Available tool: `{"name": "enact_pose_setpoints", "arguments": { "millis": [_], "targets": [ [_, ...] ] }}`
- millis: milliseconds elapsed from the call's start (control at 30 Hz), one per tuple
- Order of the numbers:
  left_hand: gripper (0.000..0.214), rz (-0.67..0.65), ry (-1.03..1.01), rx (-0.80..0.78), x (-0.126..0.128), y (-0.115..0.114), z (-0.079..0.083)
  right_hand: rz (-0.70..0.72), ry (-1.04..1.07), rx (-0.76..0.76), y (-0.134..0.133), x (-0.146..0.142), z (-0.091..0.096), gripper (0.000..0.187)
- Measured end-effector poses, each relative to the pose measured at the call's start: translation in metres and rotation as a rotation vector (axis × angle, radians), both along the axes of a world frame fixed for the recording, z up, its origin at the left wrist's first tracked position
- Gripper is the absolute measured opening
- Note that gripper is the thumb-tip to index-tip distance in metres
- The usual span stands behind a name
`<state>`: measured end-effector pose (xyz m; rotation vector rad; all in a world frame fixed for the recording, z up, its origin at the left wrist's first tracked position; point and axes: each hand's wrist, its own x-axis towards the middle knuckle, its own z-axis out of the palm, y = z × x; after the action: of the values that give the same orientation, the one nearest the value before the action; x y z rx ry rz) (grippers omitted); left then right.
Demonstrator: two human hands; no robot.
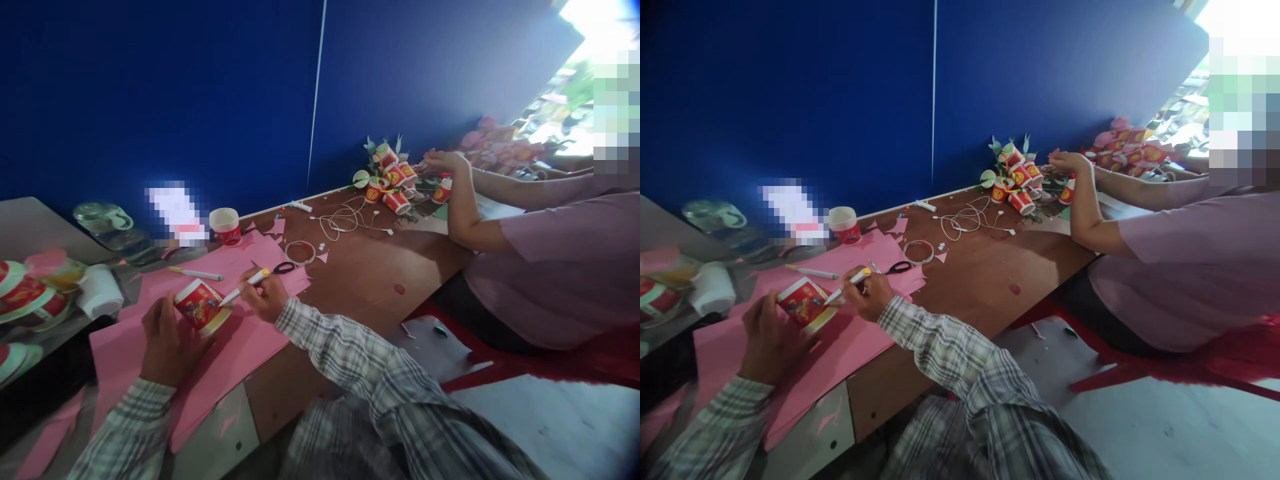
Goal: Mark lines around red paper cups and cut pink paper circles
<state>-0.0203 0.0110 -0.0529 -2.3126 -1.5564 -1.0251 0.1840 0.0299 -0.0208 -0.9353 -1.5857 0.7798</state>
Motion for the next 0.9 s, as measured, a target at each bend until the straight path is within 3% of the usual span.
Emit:
{"name": "enact_pose_setpoints", "arguments": {
  "millis": [900],
  "targets": [
    [0.101, -0.003, 0.004, 0.004, 0.0004, 0.0001, 0.0006, 0.030, 0.050, -0.050, 0.0001, -0.0015, -0.0028, 0.020]
  ]
}}
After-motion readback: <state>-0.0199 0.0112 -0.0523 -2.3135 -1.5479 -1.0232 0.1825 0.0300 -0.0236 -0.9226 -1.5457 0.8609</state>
